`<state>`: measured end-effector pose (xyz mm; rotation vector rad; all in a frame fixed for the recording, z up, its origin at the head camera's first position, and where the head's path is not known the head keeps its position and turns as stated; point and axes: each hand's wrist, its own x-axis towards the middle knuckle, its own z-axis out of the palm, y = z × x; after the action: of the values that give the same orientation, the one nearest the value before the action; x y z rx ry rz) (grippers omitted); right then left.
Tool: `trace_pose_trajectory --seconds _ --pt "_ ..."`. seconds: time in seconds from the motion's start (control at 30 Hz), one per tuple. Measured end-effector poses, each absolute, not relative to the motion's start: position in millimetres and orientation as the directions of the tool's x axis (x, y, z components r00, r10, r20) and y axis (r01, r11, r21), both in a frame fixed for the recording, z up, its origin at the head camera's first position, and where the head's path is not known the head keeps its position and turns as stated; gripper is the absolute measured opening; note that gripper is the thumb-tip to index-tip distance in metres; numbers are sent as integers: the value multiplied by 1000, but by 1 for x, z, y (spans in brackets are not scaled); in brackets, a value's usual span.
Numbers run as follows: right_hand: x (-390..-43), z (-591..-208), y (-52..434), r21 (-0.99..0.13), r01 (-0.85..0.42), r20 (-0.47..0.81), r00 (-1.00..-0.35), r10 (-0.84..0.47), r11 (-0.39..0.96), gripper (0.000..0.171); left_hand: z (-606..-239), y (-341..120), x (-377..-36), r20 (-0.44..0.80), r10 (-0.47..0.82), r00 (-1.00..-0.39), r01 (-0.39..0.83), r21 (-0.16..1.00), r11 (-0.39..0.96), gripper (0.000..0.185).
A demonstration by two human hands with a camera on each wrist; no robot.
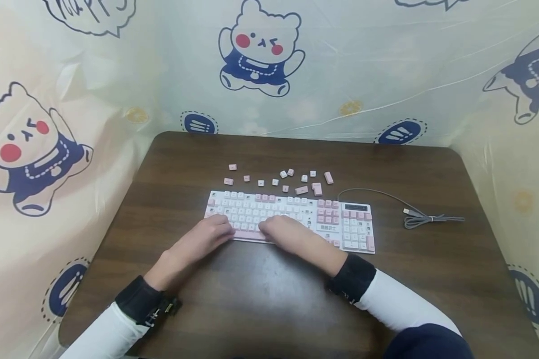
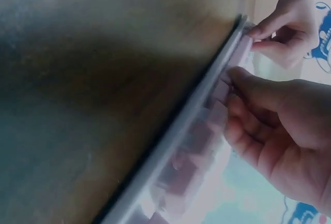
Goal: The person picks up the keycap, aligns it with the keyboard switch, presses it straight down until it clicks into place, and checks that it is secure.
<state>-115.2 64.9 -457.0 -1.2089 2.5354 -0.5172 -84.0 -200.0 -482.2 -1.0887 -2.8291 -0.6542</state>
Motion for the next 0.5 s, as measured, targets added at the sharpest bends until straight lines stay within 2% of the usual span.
trace_pose_trajectory --seconds 0.2,0.5 --pt "-120 -456 58 -433 -685 -146 -588 -795 586 21 -485 -201 -81 175 617 -768 630 385 675 7" --pt "-116 -455 57 -388 -677 -156 -620 -769 625 19 -487 -202 -83 153 596 -788 598 420 683 4"
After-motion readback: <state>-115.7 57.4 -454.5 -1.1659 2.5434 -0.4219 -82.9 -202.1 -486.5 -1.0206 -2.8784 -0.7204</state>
